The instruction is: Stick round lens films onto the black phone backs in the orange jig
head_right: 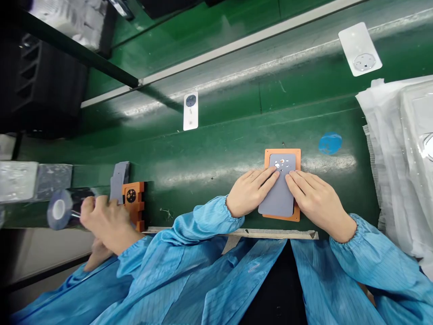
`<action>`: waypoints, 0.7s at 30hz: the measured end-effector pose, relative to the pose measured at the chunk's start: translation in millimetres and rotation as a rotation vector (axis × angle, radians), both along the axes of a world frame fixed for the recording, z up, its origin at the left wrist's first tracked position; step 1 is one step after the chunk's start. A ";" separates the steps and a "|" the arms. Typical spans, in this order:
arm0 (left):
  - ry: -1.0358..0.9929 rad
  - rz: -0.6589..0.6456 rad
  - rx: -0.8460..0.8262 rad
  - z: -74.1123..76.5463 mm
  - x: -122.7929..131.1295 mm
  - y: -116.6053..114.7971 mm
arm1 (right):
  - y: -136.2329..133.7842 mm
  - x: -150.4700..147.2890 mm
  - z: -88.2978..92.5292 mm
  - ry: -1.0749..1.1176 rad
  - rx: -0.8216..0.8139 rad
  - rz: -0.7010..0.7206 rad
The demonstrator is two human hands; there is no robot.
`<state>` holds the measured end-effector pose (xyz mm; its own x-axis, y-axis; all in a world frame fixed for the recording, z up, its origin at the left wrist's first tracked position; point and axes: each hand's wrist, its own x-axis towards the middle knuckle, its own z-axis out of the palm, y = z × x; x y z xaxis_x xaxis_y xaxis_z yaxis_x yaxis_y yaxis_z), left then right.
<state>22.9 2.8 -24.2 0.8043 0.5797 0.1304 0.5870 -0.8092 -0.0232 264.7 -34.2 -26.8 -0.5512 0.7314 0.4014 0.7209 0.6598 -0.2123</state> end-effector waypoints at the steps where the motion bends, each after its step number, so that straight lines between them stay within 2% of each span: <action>1: 0.021 0.008 0.002 0.8 0.2 1.6 | 1.4 0.4 -1.6 -0.003 -0.007 0.000; 6: 0.057 0.010 -0.053 4.0 -1.3 8.8 | 11.4 3.5 -5.4 -0.034 -0.017 0.027; 11: 0.069 0.007 -0.094 1.8 -5.6 10.6 | 15.1 3.7 1.6 -0.090 -0.012 0.059; 17: 0.027 -0.027 -0.099 -5.9 -7.0 13.1 | 15.0 0.4 2.2 -0.118 -0.030 0.047; 21: -0.023 0.006 -0.133 -14.5 -1.3 10.1 | 14.8 -4.1 -3.8 -0.157 -0.120 0.023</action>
<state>21.6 12.9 -38.7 0.7987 0.5976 0.0703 0.5907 -0.8010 0.0976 260.6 -19.4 -30.6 -0.6177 0.7550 0.2201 0.7361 0.6536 -0.1763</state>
